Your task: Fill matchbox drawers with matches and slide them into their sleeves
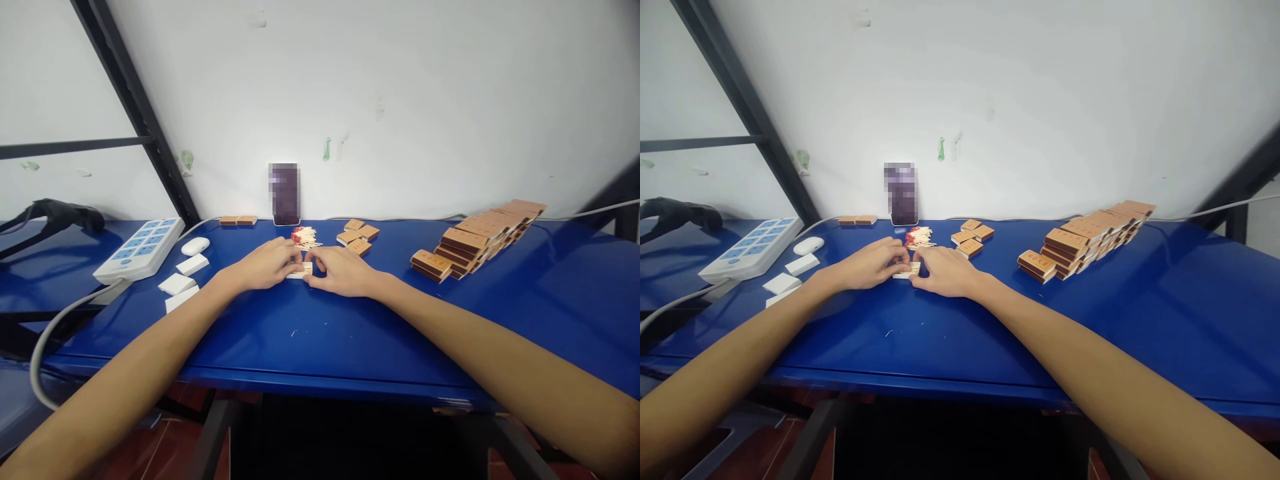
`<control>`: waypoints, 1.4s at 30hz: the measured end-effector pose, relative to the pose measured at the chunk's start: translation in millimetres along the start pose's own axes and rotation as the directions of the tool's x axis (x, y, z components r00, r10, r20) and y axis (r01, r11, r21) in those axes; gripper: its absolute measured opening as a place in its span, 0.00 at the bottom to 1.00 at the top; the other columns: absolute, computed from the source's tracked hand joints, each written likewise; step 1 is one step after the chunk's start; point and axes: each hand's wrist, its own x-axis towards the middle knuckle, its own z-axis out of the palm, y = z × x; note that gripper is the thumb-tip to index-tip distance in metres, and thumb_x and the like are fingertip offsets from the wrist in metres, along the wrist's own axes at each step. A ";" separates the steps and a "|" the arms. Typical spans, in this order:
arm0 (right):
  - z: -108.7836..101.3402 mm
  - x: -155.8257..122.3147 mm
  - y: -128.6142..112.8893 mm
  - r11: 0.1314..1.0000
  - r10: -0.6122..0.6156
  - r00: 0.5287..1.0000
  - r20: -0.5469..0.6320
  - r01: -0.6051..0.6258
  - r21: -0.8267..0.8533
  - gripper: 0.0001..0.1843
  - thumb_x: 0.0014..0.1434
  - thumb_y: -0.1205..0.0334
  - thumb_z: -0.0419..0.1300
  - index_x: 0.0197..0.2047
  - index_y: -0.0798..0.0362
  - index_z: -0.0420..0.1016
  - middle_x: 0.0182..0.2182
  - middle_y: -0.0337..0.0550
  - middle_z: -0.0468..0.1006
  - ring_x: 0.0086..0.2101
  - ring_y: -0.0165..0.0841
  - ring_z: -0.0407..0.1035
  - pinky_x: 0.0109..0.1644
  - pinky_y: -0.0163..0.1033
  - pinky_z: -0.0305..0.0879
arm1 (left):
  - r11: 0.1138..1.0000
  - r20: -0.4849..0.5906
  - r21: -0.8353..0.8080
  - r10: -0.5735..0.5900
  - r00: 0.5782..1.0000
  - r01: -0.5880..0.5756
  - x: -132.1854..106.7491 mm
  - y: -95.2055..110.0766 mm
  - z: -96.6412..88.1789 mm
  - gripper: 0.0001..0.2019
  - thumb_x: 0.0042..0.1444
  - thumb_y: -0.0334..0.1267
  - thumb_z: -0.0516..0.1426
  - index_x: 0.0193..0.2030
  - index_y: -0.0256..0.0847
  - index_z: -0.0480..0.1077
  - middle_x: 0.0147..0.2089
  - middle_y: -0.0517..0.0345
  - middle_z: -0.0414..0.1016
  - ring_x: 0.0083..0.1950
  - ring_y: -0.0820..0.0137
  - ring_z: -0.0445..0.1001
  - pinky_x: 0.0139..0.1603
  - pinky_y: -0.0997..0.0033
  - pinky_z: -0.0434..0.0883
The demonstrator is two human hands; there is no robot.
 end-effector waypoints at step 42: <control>-1.7 -2.6 -3.5 1.000 0.009 1.000 0.012 -0.009 -0.027 0.15 0.60 0.50 0.55 0.44 0.51 0.67 0.42 0.45 0.74 0.37 0.36 0.67 0.35 0.38 0.55 | 0.980 -0.055 0.126 -0.151 0.987 0.157 4.3 -24.5 15.6 0.19 0.66 0.42 0.44 0.58 0.43 0.67 0.44 0.50 0.70 0.49 0.60 0.70 0.50 0.59 0.67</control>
